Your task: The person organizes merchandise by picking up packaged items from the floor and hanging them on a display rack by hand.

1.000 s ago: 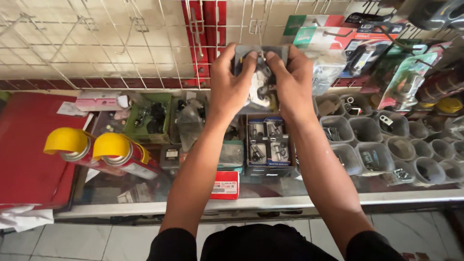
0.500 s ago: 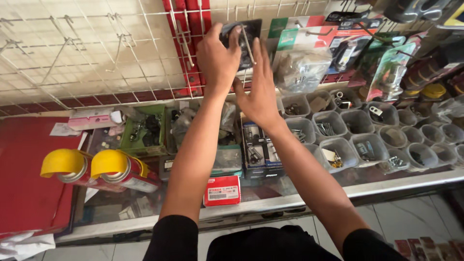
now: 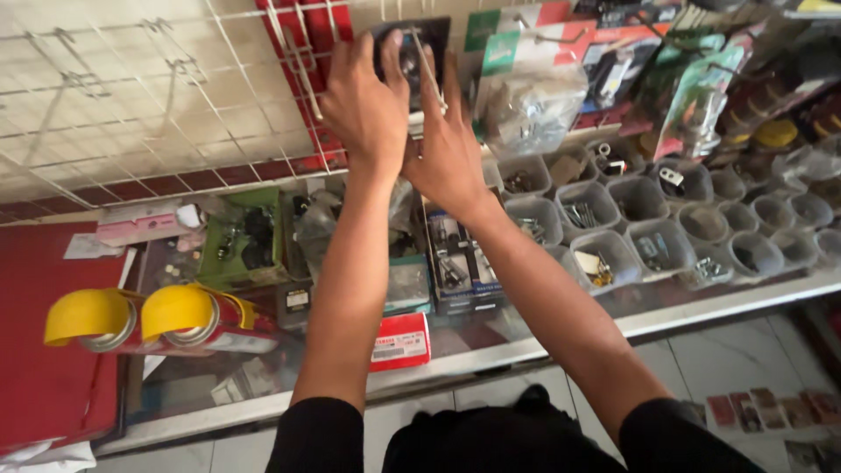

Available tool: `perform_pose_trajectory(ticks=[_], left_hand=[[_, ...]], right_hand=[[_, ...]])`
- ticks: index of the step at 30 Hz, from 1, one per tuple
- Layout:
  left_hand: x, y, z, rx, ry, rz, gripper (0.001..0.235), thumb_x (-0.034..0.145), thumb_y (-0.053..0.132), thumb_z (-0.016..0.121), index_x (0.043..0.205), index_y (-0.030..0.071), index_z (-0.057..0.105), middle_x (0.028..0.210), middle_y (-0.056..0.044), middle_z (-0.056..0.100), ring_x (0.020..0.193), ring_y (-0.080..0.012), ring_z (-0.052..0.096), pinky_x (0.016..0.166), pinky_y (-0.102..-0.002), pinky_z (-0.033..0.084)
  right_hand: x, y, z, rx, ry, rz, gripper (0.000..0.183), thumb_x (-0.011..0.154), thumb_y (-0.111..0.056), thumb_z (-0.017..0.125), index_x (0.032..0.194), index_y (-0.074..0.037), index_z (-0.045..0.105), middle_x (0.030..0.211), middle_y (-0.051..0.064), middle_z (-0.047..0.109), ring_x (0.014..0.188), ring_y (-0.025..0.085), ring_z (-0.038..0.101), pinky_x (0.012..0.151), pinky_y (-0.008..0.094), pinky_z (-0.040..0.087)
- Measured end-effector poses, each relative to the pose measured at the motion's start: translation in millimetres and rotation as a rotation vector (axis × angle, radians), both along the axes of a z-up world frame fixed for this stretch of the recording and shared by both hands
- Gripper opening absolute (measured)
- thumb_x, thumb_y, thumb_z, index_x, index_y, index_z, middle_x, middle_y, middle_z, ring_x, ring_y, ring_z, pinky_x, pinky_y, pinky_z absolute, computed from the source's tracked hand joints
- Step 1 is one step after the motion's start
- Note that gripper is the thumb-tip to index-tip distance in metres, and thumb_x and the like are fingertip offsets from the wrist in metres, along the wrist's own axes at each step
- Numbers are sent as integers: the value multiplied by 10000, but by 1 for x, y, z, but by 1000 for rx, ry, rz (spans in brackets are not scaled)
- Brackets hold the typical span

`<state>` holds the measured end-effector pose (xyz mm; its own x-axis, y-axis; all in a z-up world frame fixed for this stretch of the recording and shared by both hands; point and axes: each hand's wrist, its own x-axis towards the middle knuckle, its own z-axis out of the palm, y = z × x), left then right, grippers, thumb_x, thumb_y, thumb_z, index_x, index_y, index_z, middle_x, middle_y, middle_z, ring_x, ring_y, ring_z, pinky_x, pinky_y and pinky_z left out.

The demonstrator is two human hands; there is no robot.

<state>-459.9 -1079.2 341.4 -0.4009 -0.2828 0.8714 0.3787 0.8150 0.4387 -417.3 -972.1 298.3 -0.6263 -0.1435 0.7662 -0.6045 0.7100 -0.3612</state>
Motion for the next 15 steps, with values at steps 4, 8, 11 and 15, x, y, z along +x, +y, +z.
perform_pose_trajectory(ticks=[4, 8, 11, 15], left_hand=[[-2, -4, -9, -12, -11, -39, 286, 1043, 402, 643, 996, 128, 711, 962, -84, 707, 825, -351, 727, 687, -476, 566], [1, -5, -17, 12, 19, -108, 291, 1058, 358, 660, 1206, 109, 681, 1064, -107, 721, 915, -324, 745, 764, -451, 571], [21, -4, -29, 9, 28, -181, 401, 1084, 264, 699, 1400, 66, 554, 1256, -140, 672, 1109, -326, 711, 912, -436, 565], [89, -1, -53, -28, -78, -254, 533, 1073, 147, 729, 1503, 26, 438, 1415, -215, 565, 1301, -375, 612, 1064, -453, 518]], right_hand=[[1, 3, -6, -23, 15, 13, 1054, 857, -61, 739, 1691, -110, 95, 1729, 309, 128, 1571, 542, 220, 1312, 537, 302], [15, 5, -10, -49, -24, 58, 1091, 797, -44, 710, 1667, -69, 52, 1697, 320, 138, 1568, 539, 187, 1296, 510, 295], [49, 26, -19, -66, -108, 104, 1061, 827, -63, 712, 1656, -27, 52, 1690, 332, 139, 1572, 519, 199, 1287, 485, 303], [121, 71, -33, -112, -331, 231, 935, 883, -153, 762, 1623, -5, 209, 1670, 297, 246, 1536, 466, 292, 1226, 456, 351]])
